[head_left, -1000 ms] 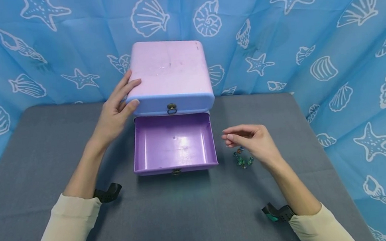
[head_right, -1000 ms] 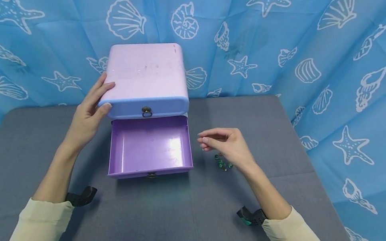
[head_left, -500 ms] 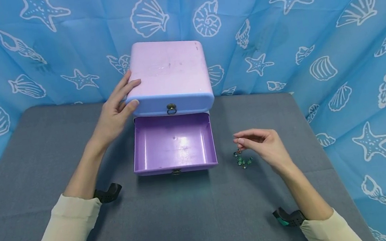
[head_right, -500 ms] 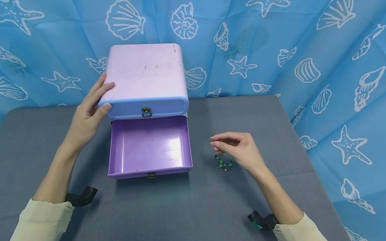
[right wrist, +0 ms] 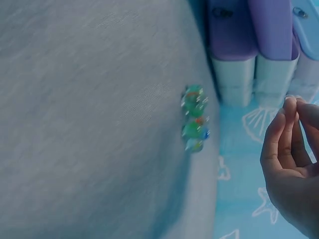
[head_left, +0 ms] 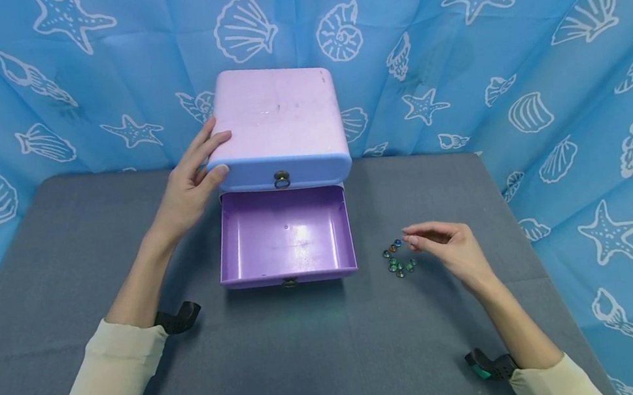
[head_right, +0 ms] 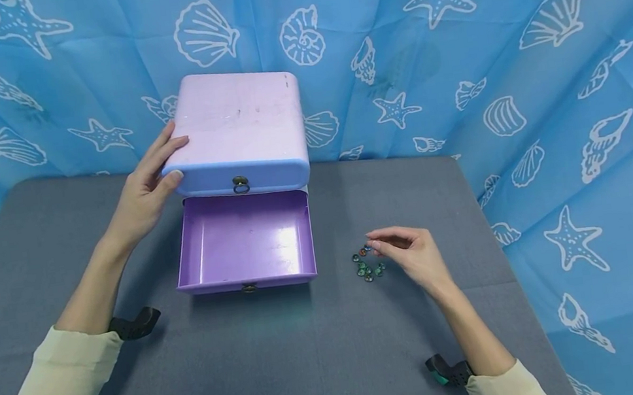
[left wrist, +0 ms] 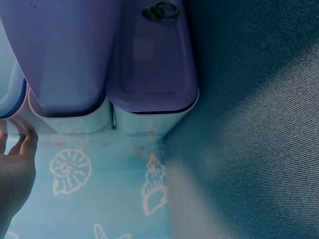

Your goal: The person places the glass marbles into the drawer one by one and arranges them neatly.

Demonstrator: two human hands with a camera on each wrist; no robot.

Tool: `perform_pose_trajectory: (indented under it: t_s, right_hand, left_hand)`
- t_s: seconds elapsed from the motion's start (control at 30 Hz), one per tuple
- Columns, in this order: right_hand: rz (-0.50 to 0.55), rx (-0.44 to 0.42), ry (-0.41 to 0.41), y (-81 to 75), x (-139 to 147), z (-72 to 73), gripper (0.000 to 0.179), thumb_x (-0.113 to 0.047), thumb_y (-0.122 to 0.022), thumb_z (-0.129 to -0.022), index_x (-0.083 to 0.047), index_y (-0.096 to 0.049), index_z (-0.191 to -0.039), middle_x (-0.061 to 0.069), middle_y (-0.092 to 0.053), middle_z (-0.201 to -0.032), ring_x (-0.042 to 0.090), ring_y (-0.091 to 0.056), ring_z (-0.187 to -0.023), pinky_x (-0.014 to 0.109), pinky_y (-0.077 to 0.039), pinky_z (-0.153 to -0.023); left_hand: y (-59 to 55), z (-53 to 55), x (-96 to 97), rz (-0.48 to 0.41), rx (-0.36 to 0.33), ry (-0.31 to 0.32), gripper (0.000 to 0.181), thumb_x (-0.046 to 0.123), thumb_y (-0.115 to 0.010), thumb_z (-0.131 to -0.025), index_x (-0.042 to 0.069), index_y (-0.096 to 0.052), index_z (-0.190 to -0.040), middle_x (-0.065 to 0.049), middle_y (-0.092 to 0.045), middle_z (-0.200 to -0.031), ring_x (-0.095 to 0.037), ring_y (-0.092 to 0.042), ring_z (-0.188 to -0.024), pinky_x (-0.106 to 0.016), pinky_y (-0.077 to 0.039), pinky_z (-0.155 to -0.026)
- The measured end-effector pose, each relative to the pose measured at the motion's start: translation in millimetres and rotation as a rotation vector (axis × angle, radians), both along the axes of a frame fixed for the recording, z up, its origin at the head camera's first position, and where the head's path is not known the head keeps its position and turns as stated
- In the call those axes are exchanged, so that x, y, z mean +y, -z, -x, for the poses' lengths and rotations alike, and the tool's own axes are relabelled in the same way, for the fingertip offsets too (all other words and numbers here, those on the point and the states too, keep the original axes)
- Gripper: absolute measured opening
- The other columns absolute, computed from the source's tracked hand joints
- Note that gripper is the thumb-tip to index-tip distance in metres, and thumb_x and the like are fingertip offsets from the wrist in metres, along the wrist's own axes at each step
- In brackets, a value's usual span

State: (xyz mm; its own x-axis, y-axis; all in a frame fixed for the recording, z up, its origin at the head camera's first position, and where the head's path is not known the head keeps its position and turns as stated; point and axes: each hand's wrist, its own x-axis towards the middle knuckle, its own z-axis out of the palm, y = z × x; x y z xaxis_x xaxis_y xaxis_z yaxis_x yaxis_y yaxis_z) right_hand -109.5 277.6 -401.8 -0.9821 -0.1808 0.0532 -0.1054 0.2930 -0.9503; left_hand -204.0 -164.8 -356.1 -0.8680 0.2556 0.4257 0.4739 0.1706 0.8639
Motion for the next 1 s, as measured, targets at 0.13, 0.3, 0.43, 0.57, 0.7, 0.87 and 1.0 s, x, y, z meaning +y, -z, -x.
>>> perform_pose_trajectory:
  t_s: [0.13,0.3,0.43,0.57,0.7,0.87,1.0]
  right_hand:
    - [-0.024,-0.006,0.011,7.8,8.3,-2.6,0.030,-0.008,-0.066,-0.096,0.015,-0.065,-0.116,0.017,-0.073,-0.107,0.019,-0.072,-0.092,0.034,-0.058,-0.082]
    - [-0.042,-0.023,0.014,16.9,17.0,-4.8,0.031,-0.008,-0.066,-0.096,0.015,-0.064,-0.117,0.021,-0.072,-0.109,0.021,-0.071,-0.098,0.027,-0.057,-0.083]
    - [-0.069,-0.024,0.012,23.1,22.9,-4.5,0.032,-0.009,-0.067,-0.095,0.013,-0.065,-0.118,0.025,-0.070,-0.110,0.022,-0.070,-0.100,0.026,-0.056,-0.083]
    - [-0.111,-0.039,-0.001,27.8,28.8,-3.5,0.031,-0.009,-0.069,-0.094,0.009,-0.067,-0.119,0.024,-0.070,-0.112,0.022,-0.070,-0.100,0.026,-0.056,-0.083]
    - [-0.163,-0.088,-0.037,31.7,34.4,-2.5,0.031,-0.008,-0.069,-0.094,0.005,-0.067,-0.122,0.020,-0.069,-0.117,0.020,-0.069,-0.102,0.028,-0.057,-0.082]
    - [-0.205,-0.122,-0.067,37.5,39.1,-1.5,0.030,-0.007,-0.068,-0.094,0.002,-0.067,-0.123,0.020,-0.069,-0.119,0.020,-0.068,-0.102,0.027,-0.057,-0.079]
    - [-0.224,-0.120,-0.072,41.4,40.7,0.1,0.030,-0.007,-0.069,-0.094,0.003,-0.068,-0.122,0.019,-0.069,-0.118,0.018,-0.068,-0.102,0.023,-0.055,-0.080]
  left_hand:
    - [0.8,0.9,0.5,-0.005,0.000,0.002,0.048,0.008,-0.057,-0.101,0.011,-0.049,-0.148,0.005,-0.020,-0.164,-0.013,-0.017,-0.150,-0.029,-0.032,-0.114]
    - [-0.9,1.2,1.1,-0.002,-0.007,-0.004,0.047,0.007,-0.056,-0.101,0.007,-0.048,-0.147,0.001,-0.019,-0.165,-0.015,-0.016,-0.151,-0.033,-0.030,-0.116]
    - [-1.4,1.6,1.2,-0.003,-0.004,-0.004,0.047,0.007,-0.056,-0.101,0.007,-0.047,-0.147,0.001,-0.018,-0.165,-0.015,-0.016,-0.151,-0.031,-0.030,-0.116]
    - [-1.2,1.5,1.5,-0.011,0.002,-0.001,0.047,0.009,-0.057,-0.101,0.010,-0.048,-0.148,0.004,-0.019,-0.165,-0.013,-0.016,-0.150,-0.029,-0.031,-0.115]
    - [0.1,2.2,1.5,-0.022,0.010,0.005,0.047,0.010,-0.057,-0.101,0.011,-0.049,-0.147,0.004,-0.020,-0.165,-0.013,-0.016,-0.150,-0.030,-0.031,-0.115]
    - [1.1,1.6,1.5,-0.025,0.012,0.004,0.047,0.010,-0.058,-0.101,0.010,-0.049,-0.147,0.003,-0.020,-0.165,-0.014,-0.017,-0.150,-0.034,-0.030,-0.116]
    - [2.5,1.5,0.9,-0.040,0.007,0.008,0.047,0.008,-0.057,-0.101,0.009,-0.049,-0.147,0.002,-0.020,-0.165,-0.015,-0.017,-0.150,-0.030,-0.032,-0.115]
